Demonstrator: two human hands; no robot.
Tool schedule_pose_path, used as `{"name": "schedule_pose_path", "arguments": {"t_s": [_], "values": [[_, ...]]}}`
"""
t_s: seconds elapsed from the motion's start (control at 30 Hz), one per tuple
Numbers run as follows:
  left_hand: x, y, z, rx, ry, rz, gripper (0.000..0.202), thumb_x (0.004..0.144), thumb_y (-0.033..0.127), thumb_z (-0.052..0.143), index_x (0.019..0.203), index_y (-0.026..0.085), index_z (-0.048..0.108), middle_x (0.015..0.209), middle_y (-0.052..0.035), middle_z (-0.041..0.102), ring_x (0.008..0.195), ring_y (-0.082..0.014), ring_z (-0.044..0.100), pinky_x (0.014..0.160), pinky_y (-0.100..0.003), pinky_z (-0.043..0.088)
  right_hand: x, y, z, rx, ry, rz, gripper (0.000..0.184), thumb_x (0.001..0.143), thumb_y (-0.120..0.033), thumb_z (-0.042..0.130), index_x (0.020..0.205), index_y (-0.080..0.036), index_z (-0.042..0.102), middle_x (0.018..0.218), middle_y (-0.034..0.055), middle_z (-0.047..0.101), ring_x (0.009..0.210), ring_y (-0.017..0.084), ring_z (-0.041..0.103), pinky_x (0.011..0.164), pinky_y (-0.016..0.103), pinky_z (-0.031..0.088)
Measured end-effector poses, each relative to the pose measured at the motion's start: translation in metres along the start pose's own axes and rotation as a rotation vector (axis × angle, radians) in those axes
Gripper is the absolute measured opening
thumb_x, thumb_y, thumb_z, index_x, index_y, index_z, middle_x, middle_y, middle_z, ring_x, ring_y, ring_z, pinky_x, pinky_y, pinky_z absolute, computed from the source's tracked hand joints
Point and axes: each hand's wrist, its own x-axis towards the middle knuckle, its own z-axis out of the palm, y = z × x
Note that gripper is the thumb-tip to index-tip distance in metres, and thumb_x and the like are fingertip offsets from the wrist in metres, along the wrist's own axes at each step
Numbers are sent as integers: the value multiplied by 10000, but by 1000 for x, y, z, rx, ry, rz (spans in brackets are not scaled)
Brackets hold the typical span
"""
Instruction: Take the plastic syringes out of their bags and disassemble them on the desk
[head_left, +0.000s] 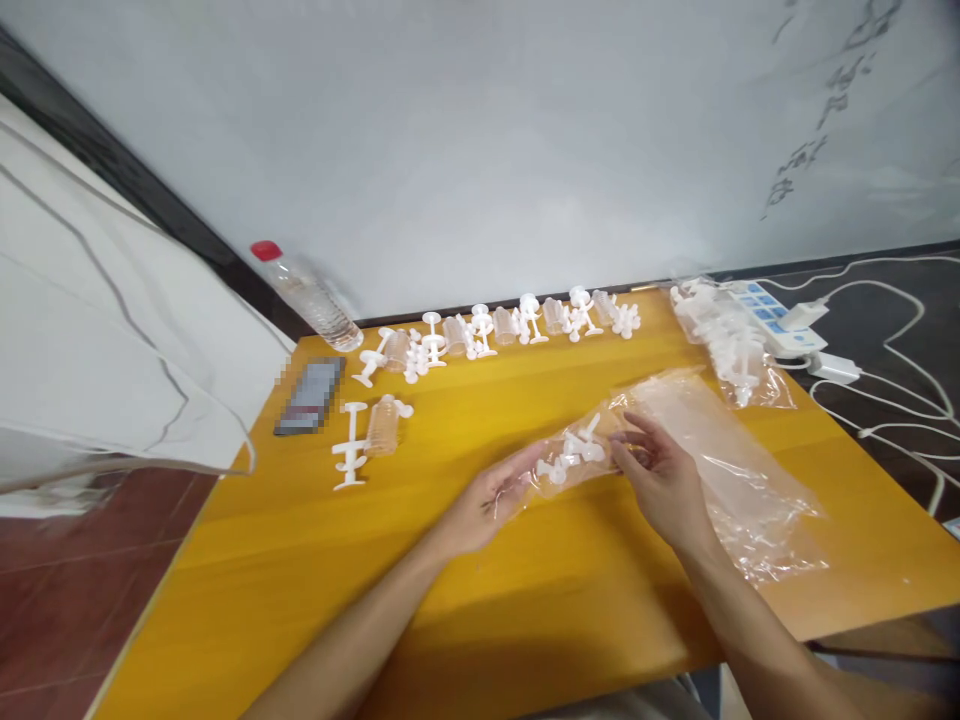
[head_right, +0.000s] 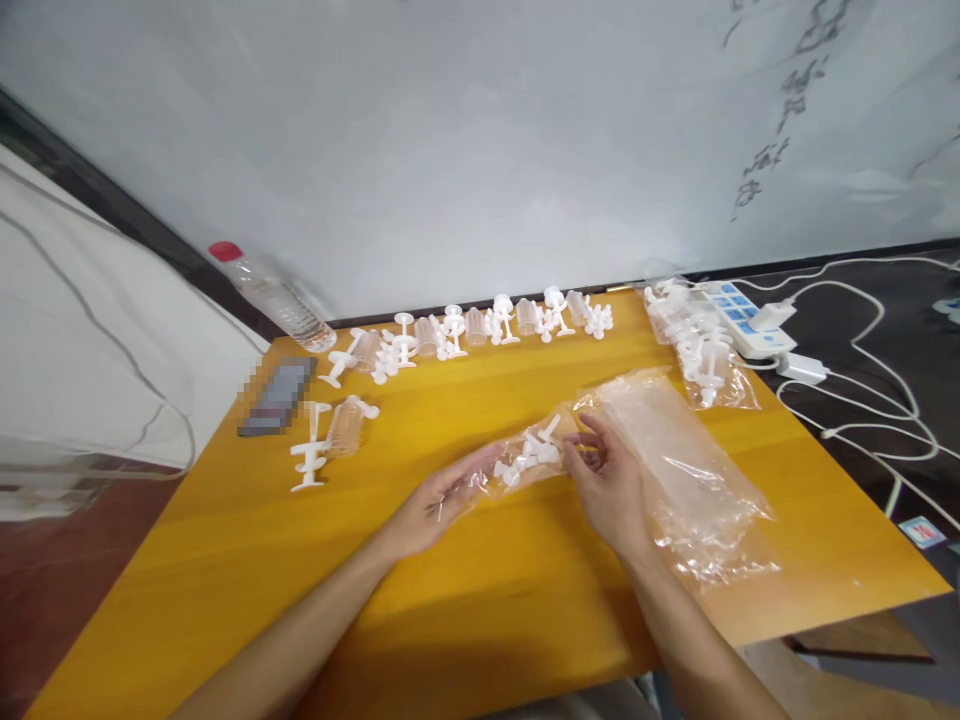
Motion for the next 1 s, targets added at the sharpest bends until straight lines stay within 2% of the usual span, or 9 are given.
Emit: {"name": "schedule_pose_path", "arguments": {"t_s": [0.13,0.23,0.3,0.47,0.57,0.63,0.73,0.8,1.0], "values": [[1,-1,1,-135,71,-46,563,1014,522,544,1524,283,528,1581,-80,507,1478,-281,469,1247,-496,350,10,-15,2,46,13,-30,625,807,-517,785,1296,-165,619,1010,79,699,703,141,649,662,324,596],[2,-7,2,-214,103,-89,536,996,547,568,1446,260,616,1512,-88,585,1426,-277,537,1231,-482,379,12,-17,-1,47,34,-37,609,794,-511,793,1269,-166,633,990,72,691,707,142,646,635,313,591],[3,-11,3,-274,164,-133,527,967,563,610,1375,235,674,1438,-92,651,1367,-279,596,1212,-482,407,14,-20,-3,55,71,-58,600,787,-500,797,1264,-170,641,975,67,688,698,141,642,602,301,583],[5,-20,2,-361,443,-270,535,858,590,729,1199,180,763,1261,-117,757,1214,-291,698,1130,-469,493,22,-35,-7,50,132,-101,530,799,-449,785,1231,-166,664,918,46,677,637,119,613,576,293,584],[6,-25,0,-259,674,-288,529,859,591,714,1158,157,756,1224,-137,767,1154,-280,719,1114,-458,498,27,-43,-8,36,176,-120,466,810,-402,769,1205,-170,679,885,28,662,620,113,612,566,289,587],[6,-27,2,-98,756,-249,516,921,584,636,1213,166,717,1317,-142,721,1245,-272,670,1160,-452,453,27,-47,-8,8,182,-156,422,828,-369,750,1198,-178,682,879,24,662,608,110,608,557,284,584],[8,-25,11,208,644,-183,512,1015,538,500,1376,194,615,1531,-135,561,1461,-267,483,1258,-456,325,22,-53,-5,-48,132,-255,379,871,-361,711,1214,-204,678,921,36,680,629,114,614,545,274,577],[10,-24,17,350,544,-166,537,1051,512,417,1463,188,536,1601,-145,476,1524,-280,392,1282,-486,279,16,-59,-3,-87,119,-326,362,892,-362,698,1226,-221,682,963,45,689,673,118,624,556,262,574],[8,-26,24,596,432,-91,564,1083,458,322,1547,150,410,1616,-171,445,1556,-307,326,1276,-552,290,10,-78,1,-169,180,-510,333,907,-305,701,1236,-258,706,992,37,696,688,101,600,623,254,555]]}}
